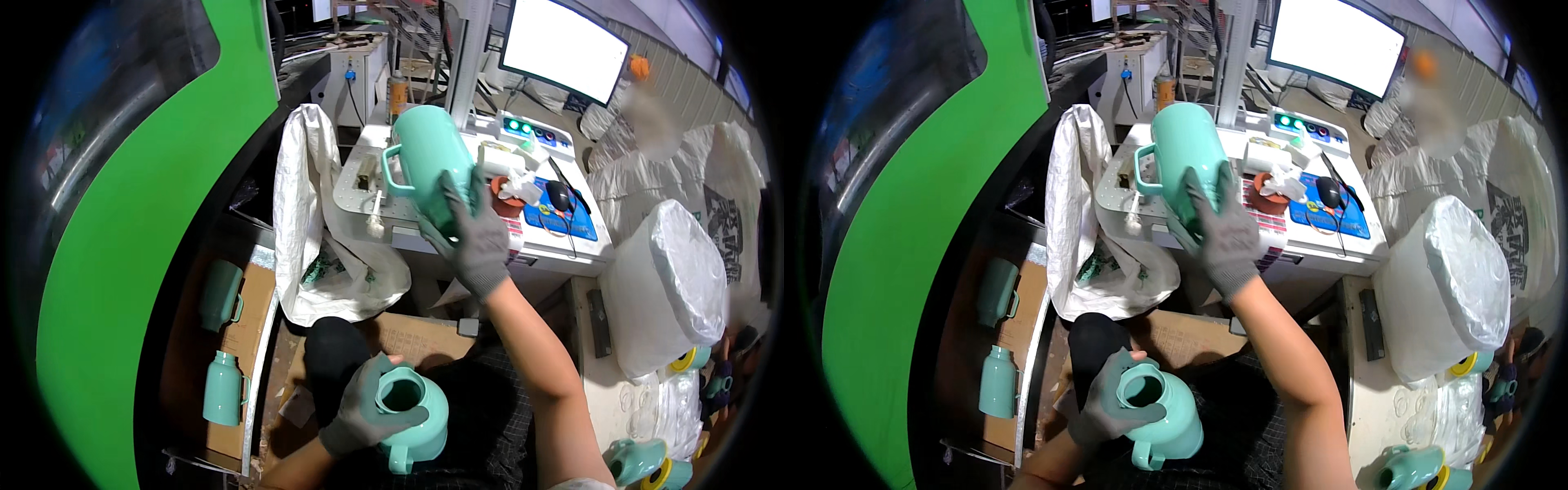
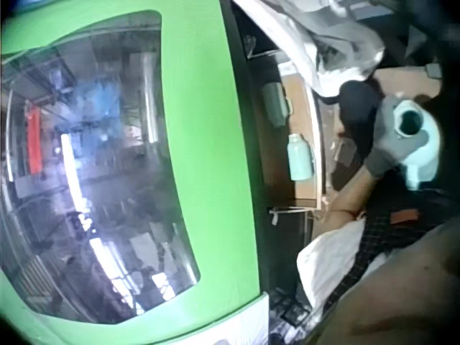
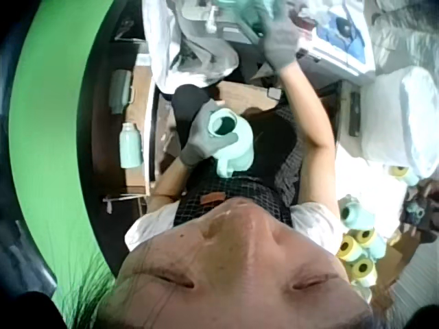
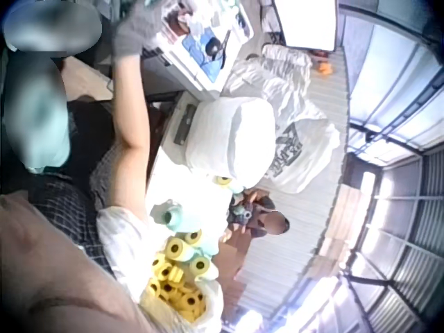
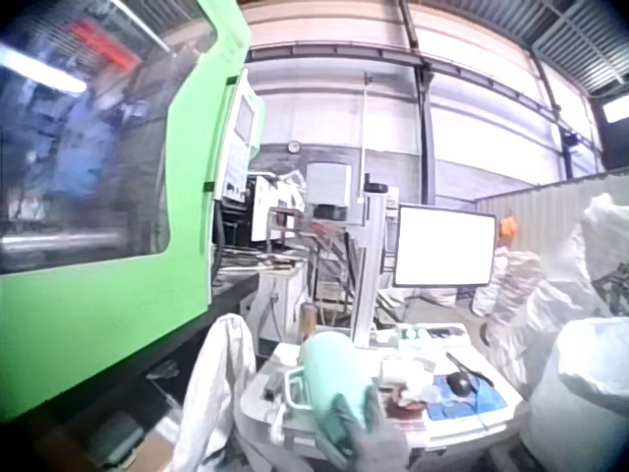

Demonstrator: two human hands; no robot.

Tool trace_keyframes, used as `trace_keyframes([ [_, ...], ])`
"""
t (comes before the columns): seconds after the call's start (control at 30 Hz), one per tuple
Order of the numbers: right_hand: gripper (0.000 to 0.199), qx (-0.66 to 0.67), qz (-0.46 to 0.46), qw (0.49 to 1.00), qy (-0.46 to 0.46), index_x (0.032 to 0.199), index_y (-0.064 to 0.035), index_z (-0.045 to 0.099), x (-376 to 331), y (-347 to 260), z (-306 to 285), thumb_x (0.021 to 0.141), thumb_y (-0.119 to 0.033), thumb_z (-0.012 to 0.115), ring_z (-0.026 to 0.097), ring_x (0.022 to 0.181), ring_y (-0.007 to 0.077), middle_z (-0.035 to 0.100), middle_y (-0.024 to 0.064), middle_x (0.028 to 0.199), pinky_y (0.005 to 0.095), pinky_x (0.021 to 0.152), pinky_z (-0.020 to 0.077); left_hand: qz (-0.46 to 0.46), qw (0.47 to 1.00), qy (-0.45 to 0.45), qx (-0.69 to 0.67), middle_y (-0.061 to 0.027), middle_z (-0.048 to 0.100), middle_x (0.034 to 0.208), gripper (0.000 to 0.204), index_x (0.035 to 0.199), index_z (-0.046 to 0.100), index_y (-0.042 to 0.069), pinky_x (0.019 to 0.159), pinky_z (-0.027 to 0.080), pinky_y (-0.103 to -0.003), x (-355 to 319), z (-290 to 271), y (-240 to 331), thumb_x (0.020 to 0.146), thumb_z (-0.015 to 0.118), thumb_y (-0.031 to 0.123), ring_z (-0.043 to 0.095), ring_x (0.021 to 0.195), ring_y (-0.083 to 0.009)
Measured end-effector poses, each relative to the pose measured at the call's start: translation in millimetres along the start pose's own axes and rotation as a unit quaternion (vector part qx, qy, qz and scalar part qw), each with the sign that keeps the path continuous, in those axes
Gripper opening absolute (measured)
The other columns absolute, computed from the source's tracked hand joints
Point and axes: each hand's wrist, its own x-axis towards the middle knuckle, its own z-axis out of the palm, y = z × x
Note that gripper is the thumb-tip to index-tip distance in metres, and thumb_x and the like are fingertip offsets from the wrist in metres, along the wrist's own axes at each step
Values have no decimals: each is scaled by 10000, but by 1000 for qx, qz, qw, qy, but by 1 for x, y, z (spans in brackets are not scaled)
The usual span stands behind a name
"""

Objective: The person assembles teal plastic pitchers by inserting a white plastic insert into the opening, applying a red label to the side, and attaching a yellow lid. The person handles the pitchers one at a time, placing finished units on a nearby table.

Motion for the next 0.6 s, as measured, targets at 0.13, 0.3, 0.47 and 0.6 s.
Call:
trace_keyframes([
  [0.13, 793, -54, 22, 995, -79, 1570, -353, 450, 38, -15, 71, 859, -495, 771, 728, 1006, 373, 409, 259, 1600, 473, 784, 608, 13, 999, 36, -37, -145, 683, 1171, 821, 1343, 567, -9, 957, 526, -437, 6, -9, 1, 723, 963, 356, 674, 1068, -310],
  [0.3, 812, -168, 1, 971, -169, 1611, -407, 342, 62, -28, 105, 895, -407, 726, 743, 913, 356, 353, 237, 1648, 481, 747, 615, 1, 1000, -2, -27, -143, 694, 1139, 761, 1309, 607, -2, 918, 512, -440, 14, -19, -6, 738, 946, 370, 668, 1011, -319],
  [0.47, 617, -8, 25, 977, -214, 1508, -161, 539, 45, 20, 107, 930, -329, 669, 728, 920, 333, 502, 310, 1497, 469, 739, 588, 61, 997, -47, -18, -159, 627, 1199, 737, 1282, 609, -6, 924, 515, -458, 22, 6, -20, 716, 947, 325, 634, 1028, -345],
  [0.6, 633, 8, 35, 994, -105, 1516, -125, 532, 13, -47, 82, 932, -353, 626, 539, 1275, 430, 341, 308, 1602, 588, 1025, 437, -151, 952, 30, -266, -146, 607, 1231, 677, 1367, 522, -19, 958, 530, -387, 18, 0, -9, 731, 743, 44, 626, 1087, -258],
])
